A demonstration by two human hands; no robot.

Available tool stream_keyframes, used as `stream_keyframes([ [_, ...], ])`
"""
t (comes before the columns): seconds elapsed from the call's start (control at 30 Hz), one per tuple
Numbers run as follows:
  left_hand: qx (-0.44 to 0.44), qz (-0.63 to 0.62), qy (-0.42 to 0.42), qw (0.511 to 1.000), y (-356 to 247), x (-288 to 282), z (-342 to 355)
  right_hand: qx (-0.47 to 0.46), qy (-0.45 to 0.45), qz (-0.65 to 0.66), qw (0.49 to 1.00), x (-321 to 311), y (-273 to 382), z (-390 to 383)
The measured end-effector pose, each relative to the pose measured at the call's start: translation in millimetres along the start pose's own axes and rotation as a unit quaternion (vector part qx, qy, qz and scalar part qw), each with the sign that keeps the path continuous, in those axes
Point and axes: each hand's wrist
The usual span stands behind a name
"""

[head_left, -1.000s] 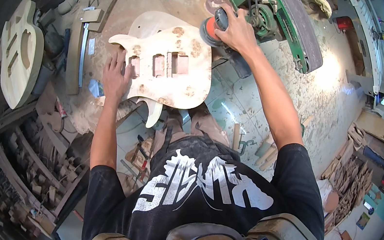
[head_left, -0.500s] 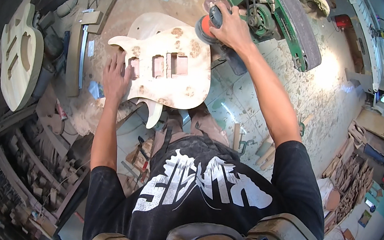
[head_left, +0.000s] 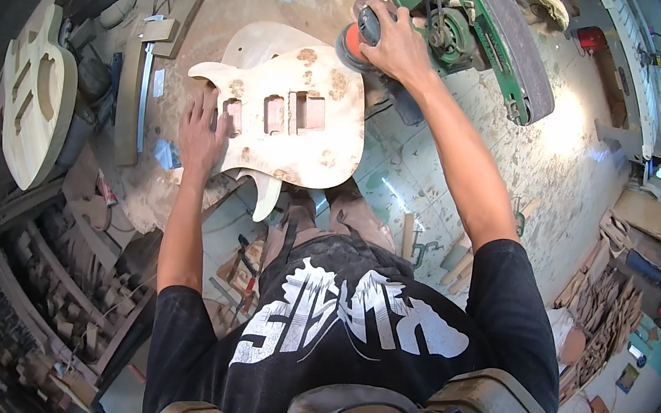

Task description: The person sands the surface of a wooden guitar body using a power sander, moving the tool across the front face and edges.

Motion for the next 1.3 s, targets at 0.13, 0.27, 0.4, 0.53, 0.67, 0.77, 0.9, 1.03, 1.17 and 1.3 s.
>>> stream_keyframes([
  [0.13,0.002,-0.012,-0.006,1.000,0,0,-1,0.018,0.029,0.018,0.999,0,6,-5],
  [0.27,0.006,-0.011,-0.006,1.000,-2,0,0,0.020,0.006,0.011,1.000,1,0,-2],
  [0.4,-0.011,-0.001,0.011,1.000,0,0,-1,0.010,0.014,0.015,1.000,1,2,-10],
  [0.53,-0.013,-0.007,0.016,1.000,1,1,-1,0.029,0.009,0.008,0.999,-5,0,-9],
  [0.67,-0.023,0.004,0.026,0.999,-4,-2,5,0.101,0.028,0.031,0.994,-20,-19,-28],
  [0.77,-0.004,0.000,0.013,1.000,4,3,1,0.159,0.001,0.079,0.984,-29,-15,-72],
  [0.9,0.006,-0.006,0.004,1.000,6,5,1,0.140,0.011,0.084,0.987,-37,-9,-147],
  [1.03,0.005,0.000,0.003,1.000,6,5,1,0.147,0.077,0.102,0.981,-35,22,-212],
  [1.17,0.034,-0.032,-0.008,0.999,10,7,4,0.121,0.125,0.082,0.981,-14,48,-255],
  [1.3,0.005,0.004,0.007,1.000,8,10,6,0.080,0.139,0.054,0.986,0,68,-262],
])
Point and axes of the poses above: each hand's wrist, its own z-axis towards the middle knuckle, its own x-axis out of the palm, y = z × x, and after that the axes turned 14 degrees about y, right-handed
